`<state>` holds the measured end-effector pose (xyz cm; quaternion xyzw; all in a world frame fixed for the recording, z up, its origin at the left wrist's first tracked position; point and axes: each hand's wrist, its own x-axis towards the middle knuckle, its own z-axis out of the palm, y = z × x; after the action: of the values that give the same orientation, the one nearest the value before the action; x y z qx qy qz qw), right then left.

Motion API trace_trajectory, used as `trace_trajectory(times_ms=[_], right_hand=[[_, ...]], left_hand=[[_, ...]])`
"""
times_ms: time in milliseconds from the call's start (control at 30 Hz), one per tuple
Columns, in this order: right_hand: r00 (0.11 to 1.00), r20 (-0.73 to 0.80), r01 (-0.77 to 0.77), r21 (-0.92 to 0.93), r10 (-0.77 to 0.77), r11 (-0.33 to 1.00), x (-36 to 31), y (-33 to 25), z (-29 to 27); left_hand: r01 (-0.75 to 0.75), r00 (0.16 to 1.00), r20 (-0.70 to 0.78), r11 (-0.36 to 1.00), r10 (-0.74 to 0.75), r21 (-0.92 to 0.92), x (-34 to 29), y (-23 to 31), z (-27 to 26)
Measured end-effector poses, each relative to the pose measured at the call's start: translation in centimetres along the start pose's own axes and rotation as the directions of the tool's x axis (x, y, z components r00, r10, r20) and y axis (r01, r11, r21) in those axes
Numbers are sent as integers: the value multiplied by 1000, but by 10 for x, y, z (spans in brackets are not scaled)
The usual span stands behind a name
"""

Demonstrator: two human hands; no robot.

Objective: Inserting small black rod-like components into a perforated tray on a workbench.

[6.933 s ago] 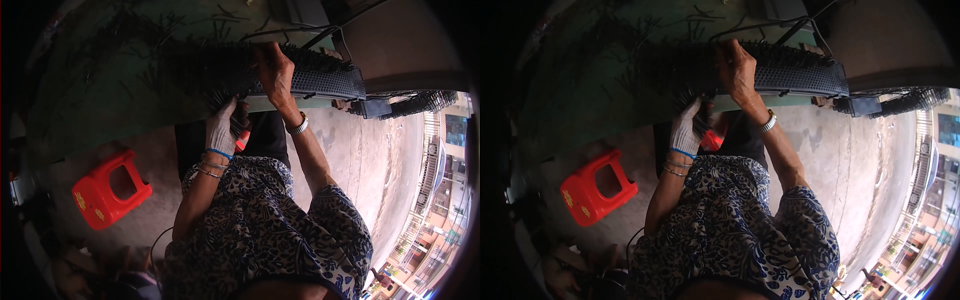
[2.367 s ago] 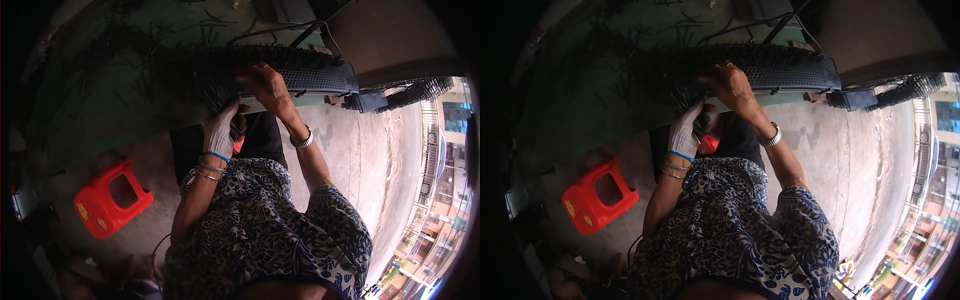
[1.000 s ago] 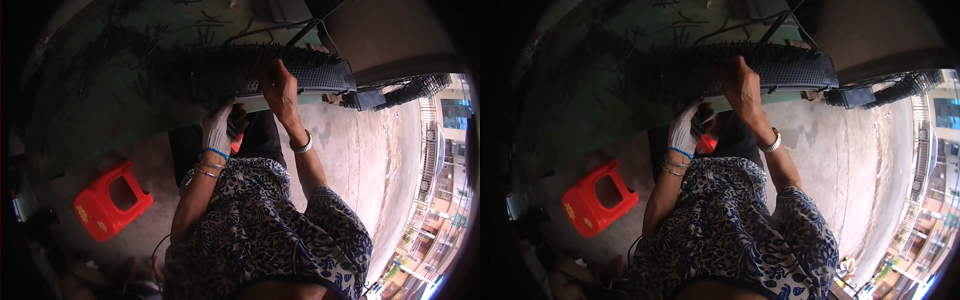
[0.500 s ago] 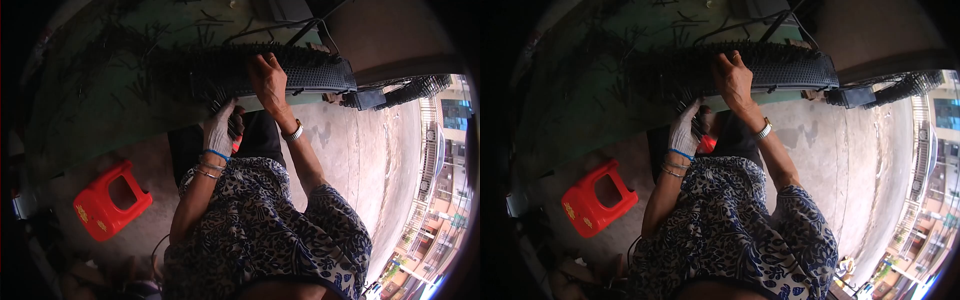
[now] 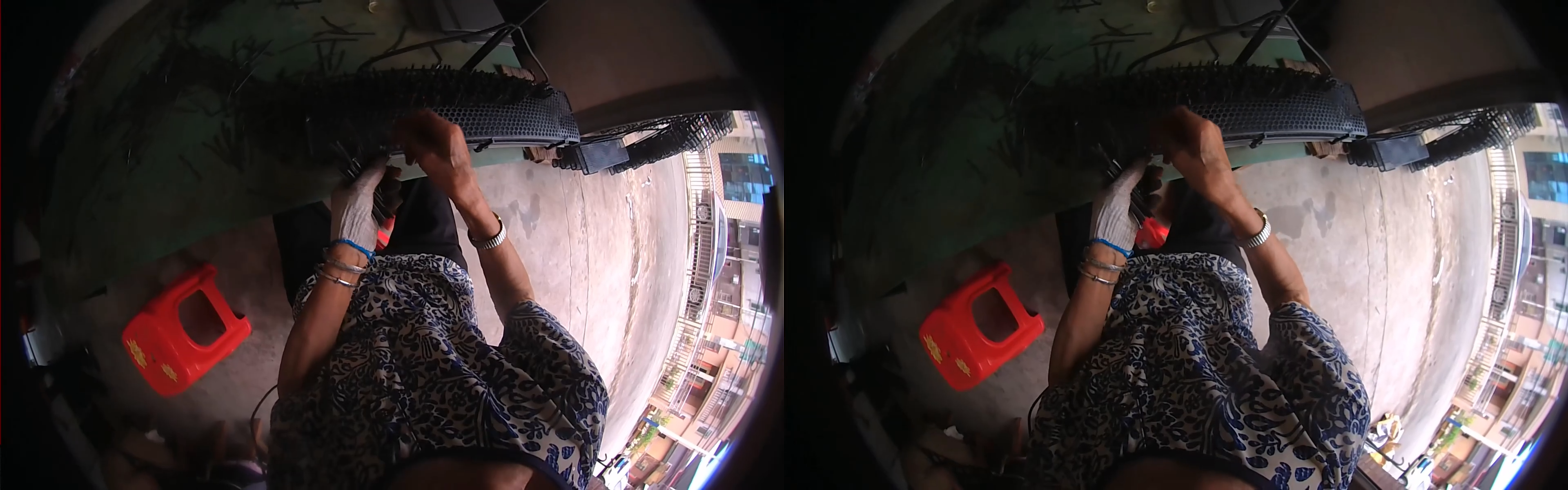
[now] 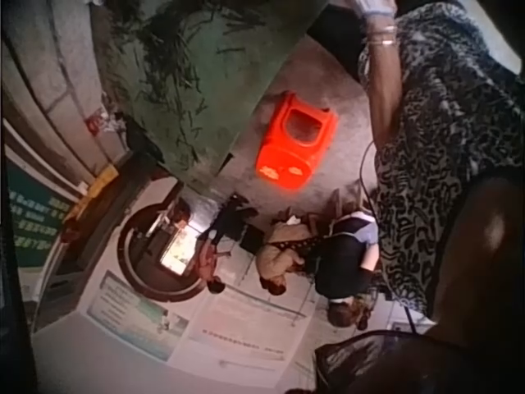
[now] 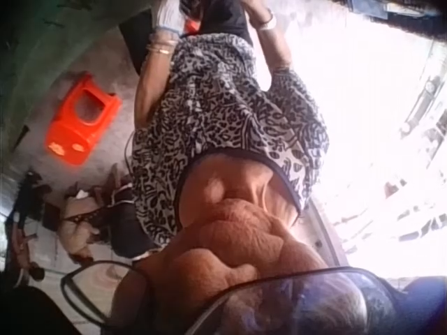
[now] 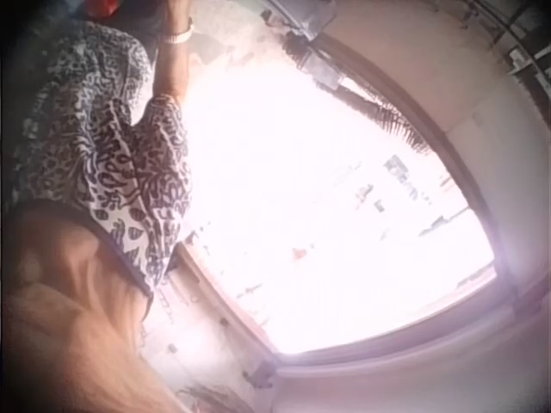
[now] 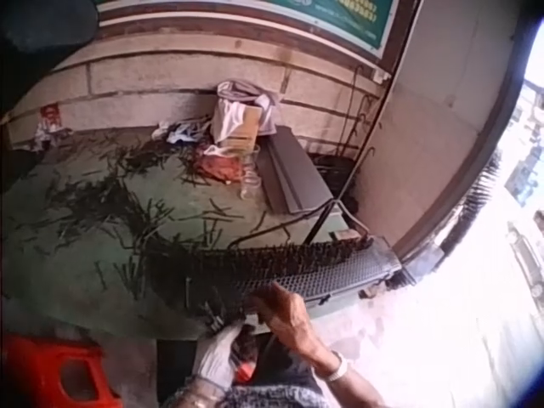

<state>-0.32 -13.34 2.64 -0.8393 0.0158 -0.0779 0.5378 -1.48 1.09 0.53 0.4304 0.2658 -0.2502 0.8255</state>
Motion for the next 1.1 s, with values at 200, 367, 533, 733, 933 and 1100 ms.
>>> trace_trajectory(times_ms=[200,367,533,733,933,1100], right_hand=[[832,-413,208,-388,-371,898,26,7,-12],[810,-424,235,-396,-404,887,36,17,-4],[828,-431,216,-344,-358,914,35,8,-4],[878,-275,153,-616,-392,773,30,20,3],[986,-85,91,-449,-144,889,12,6,-3],[967,225,-138,81,117,987,4,-6,-5]], left_hand=[[-1,1000,25,1000,2,-26,6,-2,-5],[-26,995,102,999,22,45,1,1,-5],[-52,994,93,999,53,-13,0,0,-5],[-24,989,145,999,28,-29,-1,-1,-6],[-34,993,110,999,32,14,-7,3,-6],[-61,983,173,998,55,34,-9,3,-6]])
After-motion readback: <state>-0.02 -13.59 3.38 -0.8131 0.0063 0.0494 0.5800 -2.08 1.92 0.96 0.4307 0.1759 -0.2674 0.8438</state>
